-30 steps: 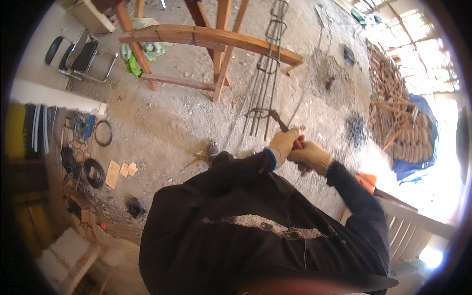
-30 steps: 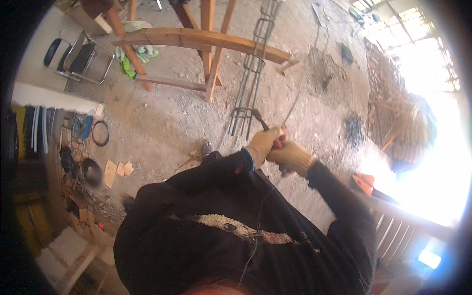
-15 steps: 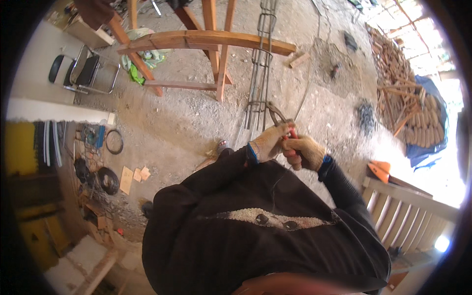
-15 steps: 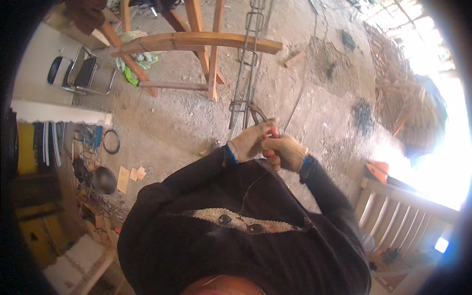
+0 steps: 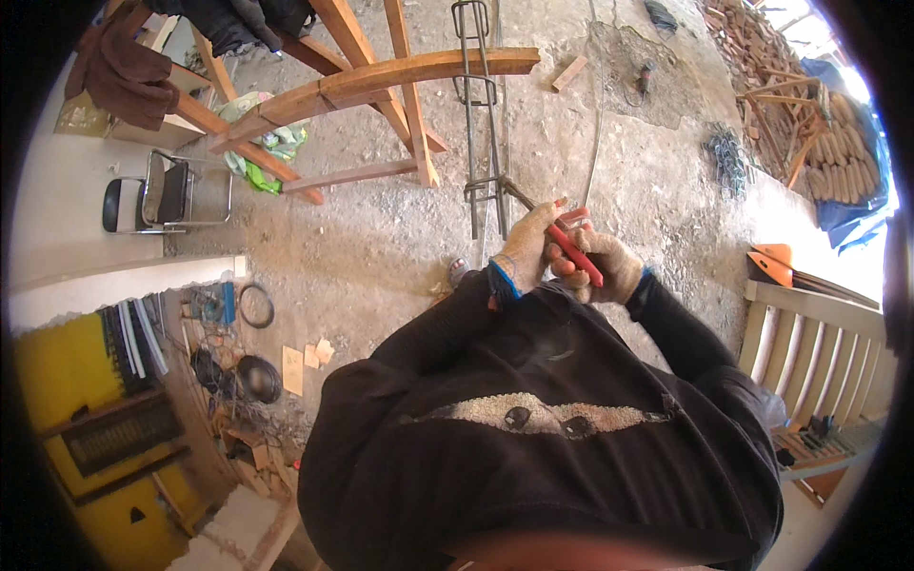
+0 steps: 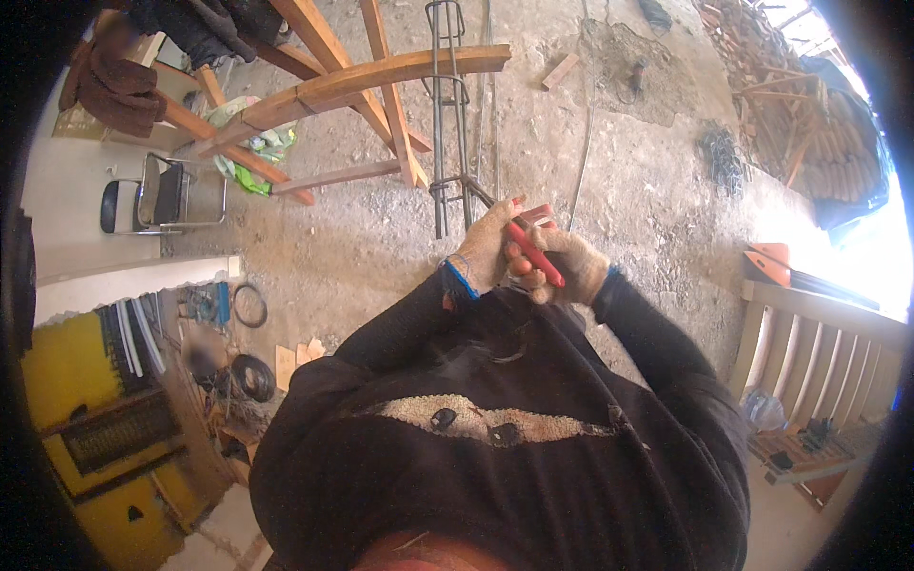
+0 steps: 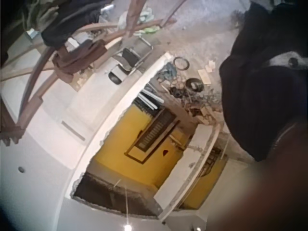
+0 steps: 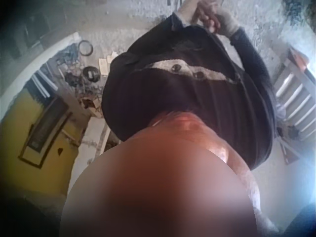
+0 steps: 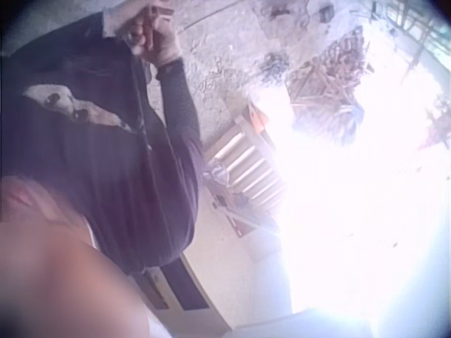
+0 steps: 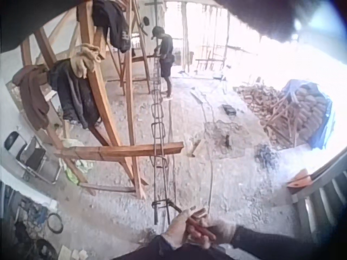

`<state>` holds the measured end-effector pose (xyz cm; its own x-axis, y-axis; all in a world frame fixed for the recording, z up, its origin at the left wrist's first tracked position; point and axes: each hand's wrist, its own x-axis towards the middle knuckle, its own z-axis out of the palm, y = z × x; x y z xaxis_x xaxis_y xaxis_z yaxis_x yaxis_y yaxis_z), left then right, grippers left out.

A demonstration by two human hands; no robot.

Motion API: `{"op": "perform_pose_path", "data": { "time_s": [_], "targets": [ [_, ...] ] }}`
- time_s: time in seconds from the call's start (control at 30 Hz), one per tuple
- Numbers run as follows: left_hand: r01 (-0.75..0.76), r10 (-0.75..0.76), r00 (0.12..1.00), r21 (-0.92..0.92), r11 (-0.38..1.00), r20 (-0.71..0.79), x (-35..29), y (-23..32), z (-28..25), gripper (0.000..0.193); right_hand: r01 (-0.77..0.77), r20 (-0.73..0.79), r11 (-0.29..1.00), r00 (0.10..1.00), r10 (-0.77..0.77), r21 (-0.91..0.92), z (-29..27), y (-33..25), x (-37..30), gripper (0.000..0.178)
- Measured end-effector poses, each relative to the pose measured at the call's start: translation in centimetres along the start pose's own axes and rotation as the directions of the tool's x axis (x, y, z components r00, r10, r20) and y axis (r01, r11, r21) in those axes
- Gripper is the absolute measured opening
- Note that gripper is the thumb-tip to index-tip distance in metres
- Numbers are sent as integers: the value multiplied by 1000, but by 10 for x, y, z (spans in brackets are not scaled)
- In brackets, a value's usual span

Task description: The person assembles a rebar cage by wrapping and twisting wire around intersecting steel bars using pliers. They repeatedly position the wire, twist it to secure the joints, and cut the excess wire. The process is repeated along the length of the cage.

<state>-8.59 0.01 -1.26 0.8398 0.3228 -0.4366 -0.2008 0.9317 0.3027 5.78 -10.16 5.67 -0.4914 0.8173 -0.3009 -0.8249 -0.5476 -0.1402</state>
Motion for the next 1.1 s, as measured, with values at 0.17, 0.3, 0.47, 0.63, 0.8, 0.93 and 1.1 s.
{"op": "perform_pose_path", "data": {
  "time_s": [0.17,0.3,0.47,0.63,0.8,0.93,1.1],
  "targets": [
    [56,-69,971,62,996,228,-8,19,-10,34,72,38,892,994,-99,447,-24,41,22,44],
    [77,-81,943,25,997,324,-11,22,-19,29,-50,50,935,998,35,351,-6,30,24,34],
    [160,-160,987,-21,987,12,-14,21,-18,46,-459,-575,458,804,-152,-762,17,-7,18,22],
    [67,-32,980,173,983,-196,-7,9,23,36,-563,-191,-615,803,-564,-552,20,-18,20,25],
    [-130,132,991,308,942,15,-13,13,40,43,-497,-244,-260,737,-631,-828,39,-5,-5,30],
    [-278,218,961,585,762,173,-22,15,35,47,-226,-442,501,818,-368,-836,39,-7,-28,34],
    [-371,342,924,608,702,168,-23,11,52,35,-2,-336,553,795,-504,-833,22,4,-35,29]
  ]
}}
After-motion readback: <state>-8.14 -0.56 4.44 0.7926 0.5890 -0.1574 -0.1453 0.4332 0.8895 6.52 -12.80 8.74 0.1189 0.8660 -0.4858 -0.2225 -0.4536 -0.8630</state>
